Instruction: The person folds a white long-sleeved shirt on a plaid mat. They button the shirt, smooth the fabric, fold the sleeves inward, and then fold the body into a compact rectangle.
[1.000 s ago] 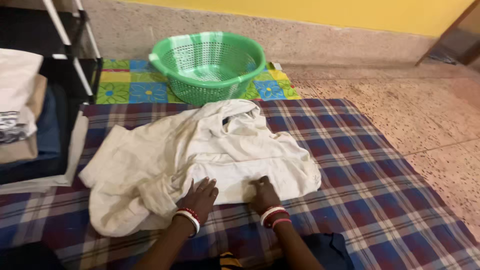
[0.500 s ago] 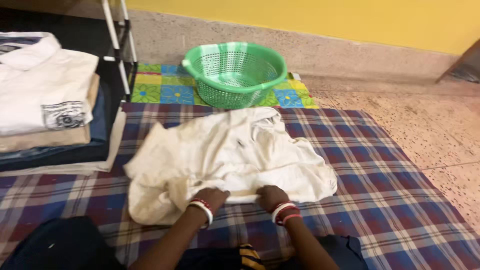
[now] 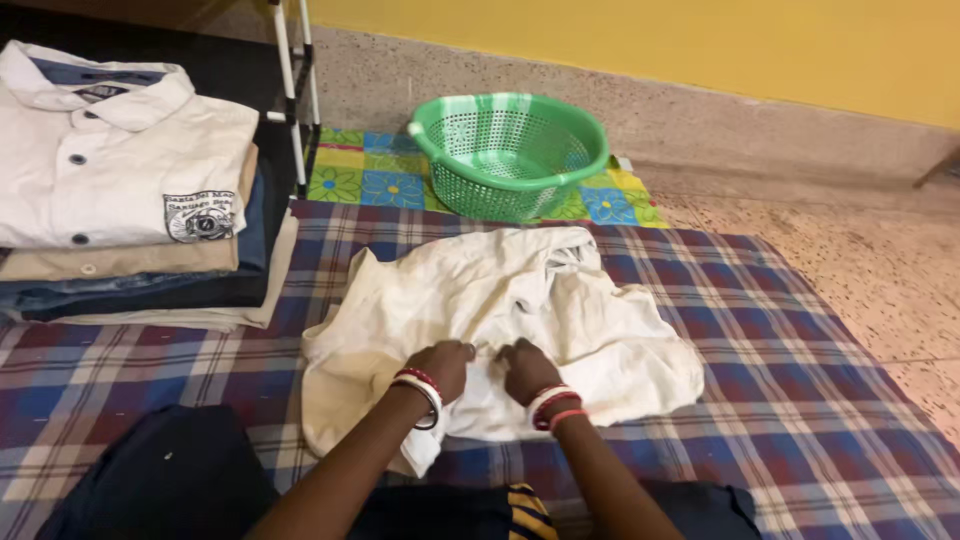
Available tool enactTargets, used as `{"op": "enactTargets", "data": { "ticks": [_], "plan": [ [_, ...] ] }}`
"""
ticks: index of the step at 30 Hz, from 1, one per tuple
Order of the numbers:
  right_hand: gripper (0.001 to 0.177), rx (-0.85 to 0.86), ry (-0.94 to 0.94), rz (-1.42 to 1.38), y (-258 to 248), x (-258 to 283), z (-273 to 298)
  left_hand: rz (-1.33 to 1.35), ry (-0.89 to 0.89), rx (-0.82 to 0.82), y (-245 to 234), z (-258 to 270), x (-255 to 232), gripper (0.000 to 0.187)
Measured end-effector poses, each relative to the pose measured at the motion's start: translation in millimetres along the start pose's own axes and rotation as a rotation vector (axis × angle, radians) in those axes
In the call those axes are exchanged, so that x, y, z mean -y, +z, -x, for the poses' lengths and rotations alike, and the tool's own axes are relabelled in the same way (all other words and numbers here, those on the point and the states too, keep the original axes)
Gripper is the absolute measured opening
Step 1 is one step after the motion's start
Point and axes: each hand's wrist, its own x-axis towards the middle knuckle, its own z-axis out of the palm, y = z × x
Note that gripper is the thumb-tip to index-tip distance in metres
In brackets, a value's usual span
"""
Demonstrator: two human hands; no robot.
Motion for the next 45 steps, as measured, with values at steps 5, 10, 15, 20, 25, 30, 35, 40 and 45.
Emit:
{"op": "enactTargets", "data": {
  "ticks": [5,10,15,20,25,30,35,40,45],
  "plan": [
    [0.029,-0.21,-0.249,-0.05,21,41,-19,-0.112,-0.043,-0.092,-17,-1,24,0.025],
    [0.029,-0.012,-0.206,0.022,24,47,-29,-0.137,-0.138,-0.032,-21,-18,57,0.03],
    [0.022,-0.079,-0.183,0.153,10,46,-70,-0.149,-0.16,-0.046,-24,-44,80,0.031],
    [0.019,-0.281,-0.268,0.194,23,40,-117,-0.177,-0.155,-0.111,-32,-79,95,0.027],
    [0.02,0.132,-0.122,0.357,44,27,-153,-0.204,-0.094,-0.202,-41,-117,114,0.032],
    [0.02,-0.06,-0.185,0.147,51,4,-208,-0.147,-0.195,-0.156,-41,-154,135,0.034],
    [0.035,-0.117,-0.107,-0.011,66,-19,-256,-0.187,-0.261,-0.099,-27,-187,169,0.067],
    [0.056,-0.027,0.156,-0.009,80,-37,-287,-0.085,-0.369,-0.135,-5,-208,198,0.063],
    [0.075,0.138,0.324,0.049,89,-59,-308,-0.101,-0.382,-0.181,-3,-203,201,0.065]
  ]
}}
